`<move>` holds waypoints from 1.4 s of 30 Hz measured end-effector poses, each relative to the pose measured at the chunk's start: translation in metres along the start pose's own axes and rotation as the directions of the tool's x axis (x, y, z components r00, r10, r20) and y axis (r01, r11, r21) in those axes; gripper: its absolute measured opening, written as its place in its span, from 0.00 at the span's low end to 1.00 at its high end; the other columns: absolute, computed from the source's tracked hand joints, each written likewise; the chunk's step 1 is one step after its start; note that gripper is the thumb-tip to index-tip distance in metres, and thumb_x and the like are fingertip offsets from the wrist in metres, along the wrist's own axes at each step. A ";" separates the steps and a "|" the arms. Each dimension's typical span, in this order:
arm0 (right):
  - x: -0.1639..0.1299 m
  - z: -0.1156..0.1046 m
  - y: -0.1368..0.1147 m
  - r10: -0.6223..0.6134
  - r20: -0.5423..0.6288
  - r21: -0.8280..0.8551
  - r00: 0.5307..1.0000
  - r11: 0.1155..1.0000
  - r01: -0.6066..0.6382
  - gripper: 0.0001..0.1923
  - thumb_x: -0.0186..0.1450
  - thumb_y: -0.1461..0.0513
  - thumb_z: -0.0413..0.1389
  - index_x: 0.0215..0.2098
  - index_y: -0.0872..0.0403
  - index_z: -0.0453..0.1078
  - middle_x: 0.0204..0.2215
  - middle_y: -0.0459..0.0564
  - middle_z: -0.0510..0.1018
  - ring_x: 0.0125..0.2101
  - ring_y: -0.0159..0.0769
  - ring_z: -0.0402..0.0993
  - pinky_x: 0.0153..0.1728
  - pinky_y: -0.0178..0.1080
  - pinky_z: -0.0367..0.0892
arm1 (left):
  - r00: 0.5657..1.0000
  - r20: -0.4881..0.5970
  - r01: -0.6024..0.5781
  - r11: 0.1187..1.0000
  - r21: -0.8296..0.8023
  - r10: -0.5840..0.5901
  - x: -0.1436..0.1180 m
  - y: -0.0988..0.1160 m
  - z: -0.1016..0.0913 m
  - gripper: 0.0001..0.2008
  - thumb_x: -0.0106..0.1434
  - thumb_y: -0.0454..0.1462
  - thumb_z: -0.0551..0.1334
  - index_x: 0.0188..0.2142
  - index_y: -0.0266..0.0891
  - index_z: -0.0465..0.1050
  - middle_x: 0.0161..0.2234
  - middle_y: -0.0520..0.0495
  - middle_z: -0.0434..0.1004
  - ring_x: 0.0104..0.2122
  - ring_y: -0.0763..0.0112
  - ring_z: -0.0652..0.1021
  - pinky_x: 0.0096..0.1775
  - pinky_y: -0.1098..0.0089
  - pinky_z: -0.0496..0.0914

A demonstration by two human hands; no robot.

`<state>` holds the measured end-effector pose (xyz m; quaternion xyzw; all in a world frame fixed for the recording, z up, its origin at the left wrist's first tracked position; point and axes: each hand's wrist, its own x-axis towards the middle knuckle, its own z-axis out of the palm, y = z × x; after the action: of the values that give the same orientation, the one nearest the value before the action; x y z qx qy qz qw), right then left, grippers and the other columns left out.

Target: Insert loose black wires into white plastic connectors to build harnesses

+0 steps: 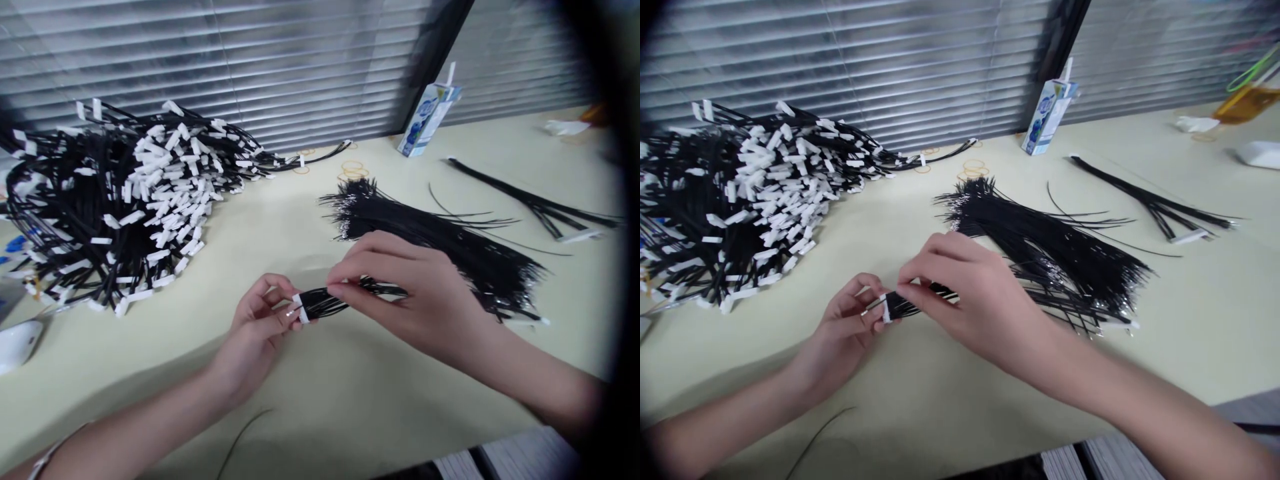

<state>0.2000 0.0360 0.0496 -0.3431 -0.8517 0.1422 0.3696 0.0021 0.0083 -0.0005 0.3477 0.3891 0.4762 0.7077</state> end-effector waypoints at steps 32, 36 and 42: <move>-0.002 0.009 0.008 -0.084 0.067 -0.060 0.994 0.994 0.088 0.05 0.64 0.68 0.54 0.30 0.56 0.69 0.26 0.47 0.69 0.29 0.32 0.61 0.34 0.38 0.59 | 1.000 0.007 0.014 1.000 -0.021 -0.014 0.000 0.000 -0.002 0.07 0.60 0.29 0.63 0.35 0.41 0.67 0.30 0.54 0.72 0.28 0.80 0.72 0.30 0.80 0.63; -0.005 0.016 0.009 -0.116 0.143 -0.049 0.983 0.991 0.124 0.07 0.65 0.66 0.52 0.31 0.57 0.71 0.27 0.48 0.69 0.30 0.33 0.60 0.34 0.37 0.60 | 1.000 0.005 0.004 1.000 0.001 -0.004 -0.001 -0.001 -0.001 0.07 0.60 0.30 0.63 0.35 0.41 0.67 0.29 0.54 0.72 0.27 0.81 0.71 0.30 0.79 0.63; -0.009 0.027 0.009 -0.145 0.111 -0.035 0.983 0.988 0.150 0.10 0.66 0.68 0.50 0.29 0.58 0.70 0.25 0.48 0.70 0.28 0.32 0.59 0.34 0.38 0.60 | 1.000 -0.016 0.001 0.999 0.035 0.000 0.000 -0.002 -0.003 0.07 0.58 0.29 0.64 0.33 0.40 0.66 0.28 0.55 0.70 0.26 0.81 0.71 0.31 0.78 0.63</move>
<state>0.1889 0.0365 0.0216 -0.2788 -0.8965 0.1143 0.3248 0.0004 0.0083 -0.0035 0.3562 0.4032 0.4720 0.6984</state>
